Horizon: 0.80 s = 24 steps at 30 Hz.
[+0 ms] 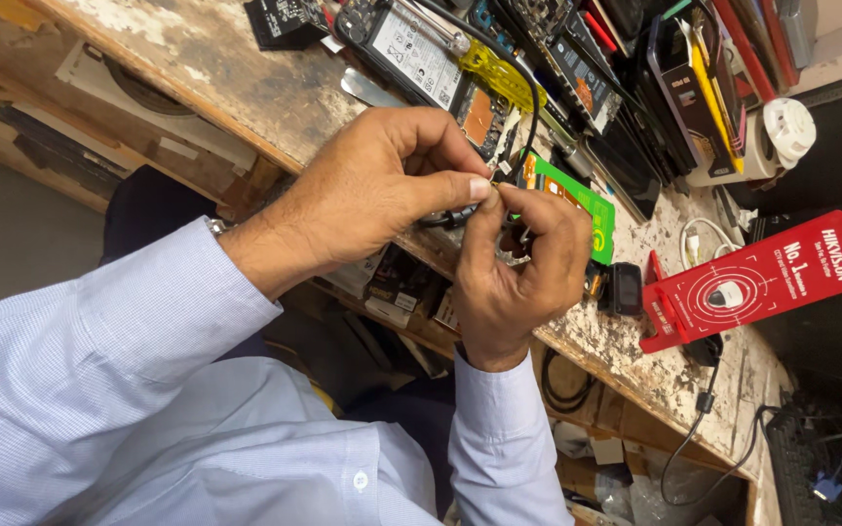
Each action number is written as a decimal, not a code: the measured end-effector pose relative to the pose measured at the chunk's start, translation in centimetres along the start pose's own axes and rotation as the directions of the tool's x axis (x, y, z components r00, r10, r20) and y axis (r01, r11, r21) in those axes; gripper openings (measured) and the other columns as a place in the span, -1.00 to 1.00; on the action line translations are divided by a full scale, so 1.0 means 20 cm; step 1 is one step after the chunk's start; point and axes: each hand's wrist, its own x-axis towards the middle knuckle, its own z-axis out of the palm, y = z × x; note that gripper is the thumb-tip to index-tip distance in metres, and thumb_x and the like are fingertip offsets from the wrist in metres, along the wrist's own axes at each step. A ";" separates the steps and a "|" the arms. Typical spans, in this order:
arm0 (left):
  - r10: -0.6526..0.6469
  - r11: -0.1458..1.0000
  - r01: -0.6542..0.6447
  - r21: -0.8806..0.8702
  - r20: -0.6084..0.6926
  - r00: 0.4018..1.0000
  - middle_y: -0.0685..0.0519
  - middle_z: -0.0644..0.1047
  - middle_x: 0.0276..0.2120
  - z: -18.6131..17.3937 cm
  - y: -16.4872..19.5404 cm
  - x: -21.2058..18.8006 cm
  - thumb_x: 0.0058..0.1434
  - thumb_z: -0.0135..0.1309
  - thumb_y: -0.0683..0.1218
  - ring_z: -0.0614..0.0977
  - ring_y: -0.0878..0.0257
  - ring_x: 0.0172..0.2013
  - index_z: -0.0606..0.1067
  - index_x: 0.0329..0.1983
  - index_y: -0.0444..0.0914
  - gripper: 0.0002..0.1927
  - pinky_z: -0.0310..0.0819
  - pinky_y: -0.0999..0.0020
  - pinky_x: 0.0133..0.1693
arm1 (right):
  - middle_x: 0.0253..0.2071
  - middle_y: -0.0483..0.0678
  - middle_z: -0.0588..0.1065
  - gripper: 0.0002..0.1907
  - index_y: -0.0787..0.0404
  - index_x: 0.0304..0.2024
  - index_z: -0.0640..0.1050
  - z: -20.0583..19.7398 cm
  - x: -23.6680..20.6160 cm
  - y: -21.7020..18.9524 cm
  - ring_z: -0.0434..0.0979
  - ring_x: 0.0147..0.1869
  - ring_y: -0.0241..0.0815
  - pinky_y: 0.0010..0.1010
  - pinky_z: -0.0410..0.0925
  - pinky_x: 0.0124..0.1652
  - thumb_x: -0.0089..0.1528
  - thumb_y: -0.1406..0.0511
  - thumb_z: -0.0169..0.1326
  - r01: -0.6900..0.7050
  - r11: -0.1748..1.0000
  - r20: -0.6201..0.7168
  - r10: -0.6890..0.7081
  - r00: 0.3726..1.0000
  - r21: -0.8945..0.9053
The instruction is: The person works at a cluttered repair bench manipulating a small charging cable and its connector by hand, using tweezers to adjust the connector end. They then pick up a smartphone, tap its screen while the cable is attached, and hold the phone to view it.
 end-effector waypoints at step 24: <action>0.047 0.993 -0.048 0.106 0.011 0.999 0.17 0.64 -0.29 0.00 0.01 0.01 0.33 0.17 -0.12 0.65 0.46 -0.23 0.59 -0.14 -0.26 -0.88 0.61 0.52 -0.14 | -0.15 -0.04 0.50 -0.84 0.28 -0.10 0.55 0.00 0.02 0.02 0.49 -0.14 -0.25 -0.51 0.40 -0.17 0.33 0.51 0.25 -0.099 0.990 0.036 0.095 0.995 0.098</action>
